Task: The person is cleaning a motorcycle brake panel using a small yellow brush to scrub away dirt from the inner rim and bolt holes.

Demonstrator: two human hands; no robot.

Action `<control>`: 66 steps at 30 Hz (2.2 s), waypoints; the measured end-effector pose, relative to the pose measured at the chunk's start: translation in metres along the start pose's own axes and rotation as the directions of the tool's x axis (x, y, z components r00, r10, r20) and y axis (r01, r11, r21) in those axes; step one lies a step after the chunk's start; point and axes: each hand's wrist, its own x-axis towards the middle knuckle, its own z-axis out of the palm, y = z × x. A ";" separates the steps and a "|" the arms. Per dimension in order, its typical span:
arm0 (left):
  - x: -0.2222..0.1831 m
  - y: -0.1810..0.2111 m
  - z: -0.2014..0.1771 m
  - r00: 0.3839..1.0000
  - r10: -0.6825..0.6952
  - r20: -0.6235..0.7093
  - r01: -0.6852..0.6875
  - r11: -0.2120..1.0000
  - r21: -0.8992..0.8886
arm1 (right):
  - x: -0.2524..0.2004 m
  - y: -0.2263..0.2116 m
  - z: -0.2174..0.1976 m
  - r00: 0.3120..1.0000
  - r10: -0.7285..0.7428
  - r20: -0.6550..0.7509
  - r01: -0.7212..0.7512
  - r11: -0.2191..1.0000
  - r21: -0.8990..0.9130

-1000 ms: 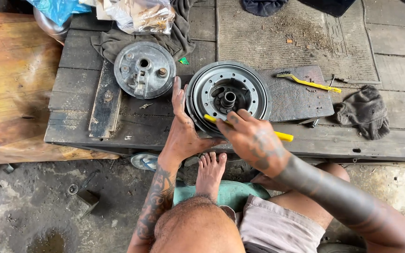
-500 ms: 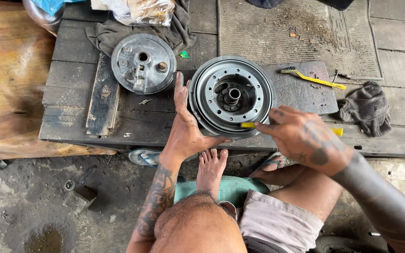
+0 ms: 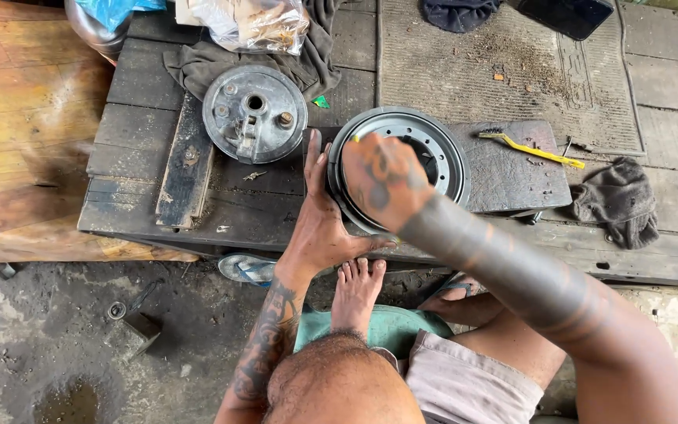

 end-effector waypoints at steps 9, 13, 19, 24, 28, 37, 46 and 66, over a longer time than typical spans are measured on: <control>-0.004 -0.002 0.003 0.996 0.091 0.017 -0.092 0.995 0.031 | 0.092 0.042 -0.162 0.927 -0.114 0.358 0.167 0.979 -0.120; -0.004 -0.001 0.002 0.998 0.054 0.032 -0.055 0.998 0.033 | 0.082 0.030 -0.155 0.903 -0.274 0.330 0.284 0.959 0.018; -0.006 -0.002 0.004 0.998 0.047 0.028 -0.049 0.998 0.041 | 0.089 0.008 -0.106 0.744 -0.446 0.497 0.554 0.828 -0.085; -0.003 -0.001 0.003 0.996 0.091 0.018 -0.092 0.994 0.067 | 0.106 -0.002 -0.086 0.660 -0.346 0.667 0.627 0.744 -0.234; 0.001 0.003 0.001 0.995 0.096 0.033 -0.097 0.994 0.053 | 0.112 0.051 -0.067 0.761 -0.296 0.578 0.567 0.735 -0.371; -0.003 0.001 0.002 0.999 0.032 0.040 -0.035 0.997 0.067 | 0.027 0.060 -0.143 0.707 0.334 0.624 0.098 0.827 -0.554; -0.001 0.001 0.002 0.997 0.066 0.037 -0.067 0.997 0.049 | -0.019 -0.018 -0.198 0.588 0.097 0.803 -0.101 0.994 -0.047; 0.001 0.004 -0.001 1.000 0.009 -0.002 -0.009 0.999 0.038 | 0.061 0.117 -0.061 0.918 -0.148 0.369 0.257 0.929 -0.267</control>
